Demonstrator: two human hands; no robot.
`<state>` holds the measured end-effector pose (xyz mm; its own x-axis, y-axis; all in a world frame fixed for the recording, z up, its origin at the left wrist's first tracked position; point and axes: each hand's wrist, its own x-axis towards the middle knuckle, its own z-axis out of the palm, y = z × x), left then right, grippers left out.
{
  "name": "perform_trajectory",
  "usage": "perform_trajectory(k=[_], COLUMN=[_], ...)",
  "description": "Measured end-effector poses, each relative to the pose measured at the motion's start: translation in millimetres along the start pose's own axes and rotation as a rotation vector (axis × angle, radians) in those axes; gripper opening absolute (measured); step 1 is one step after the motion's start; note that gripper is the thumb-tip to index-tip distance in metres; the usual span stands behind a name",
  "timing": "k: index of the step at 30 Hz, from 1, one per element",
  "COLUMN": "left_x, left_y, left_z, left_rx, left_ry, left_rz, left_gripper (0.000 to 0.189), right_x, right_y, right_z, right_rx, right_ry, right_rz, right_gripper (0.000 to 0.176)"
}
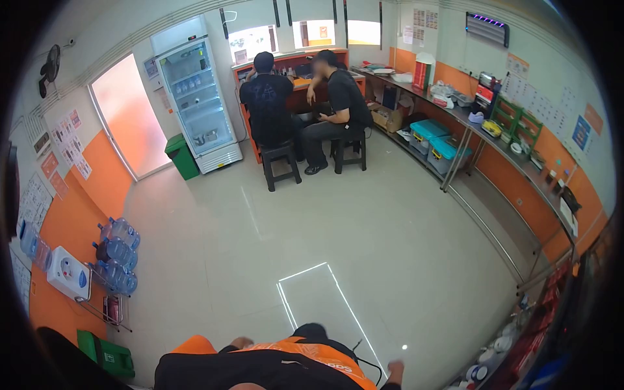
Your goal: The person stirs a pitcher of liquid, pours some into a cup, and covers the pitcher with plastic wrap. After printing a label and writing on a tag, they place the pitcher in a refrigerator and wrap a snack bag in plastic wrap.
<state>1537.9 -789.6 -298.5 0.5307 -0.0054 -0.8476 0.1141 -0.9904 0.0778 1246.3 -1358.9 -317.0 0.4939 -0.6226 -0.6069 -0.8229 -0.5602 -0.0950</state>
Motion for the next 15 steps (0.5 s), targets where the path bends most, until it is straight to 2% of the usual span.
perform_trajectory(k=[2, 4, 6, 9, 11, 12, 13, 14, 15], left_x=[-19, -25, -15, 32, 77, 104, 137, 171, 204], left_y=[-1, 11, 39, 115, 195, 242, 295, 351, 413], left_z=[-13, -32, -53, -87, -117, -133, -153, -177, -210], left_rx=[-0.002, -0.015, -0.043, -0.066, -0.05, -0.03, 0.018, 0.067, 0.077], left_ry=[-0.034, -0.064, -0.084, -0.078, -0.035, 0.002, 0.091, 0.229, 0.392], left_rz=[-0.073, -0.163, -0.224, -0.219, -0.112, -0.019, 0.141, 0.343, 0.524], left_gripper=[0.048, 0.045, 0.042, 0.039, 0.036, 0.035, 0.034, 0.033, 0.032], right_x=[105, 188, 218, 286, 323, 348, 364, 380, 387], right_y=[-38, -87, -153, -202, -210, -202, -191, -174, -164], right_z=[-74, -164, -253, -315, -324, -318, -307, -290, -292], right_rx=[0.059, 0.434, 0.861, 0.812, 0.548, 0.418, 0.4, 0.506, 0.431], right_ry=[0.149, 0.209, 0.209, 0.246, 0.272, 0.159, 0.147, 0.108, 0.06], right_rz=[-0.114, -0.308, -0.345, -0.427, -0.432, -0.35, -0.311, -0.166, -0.115], right_gripper=[0.026, 0.023, 0.021, 0.019, 0.026, 0.032, 0.036, 0.04, 0.039])
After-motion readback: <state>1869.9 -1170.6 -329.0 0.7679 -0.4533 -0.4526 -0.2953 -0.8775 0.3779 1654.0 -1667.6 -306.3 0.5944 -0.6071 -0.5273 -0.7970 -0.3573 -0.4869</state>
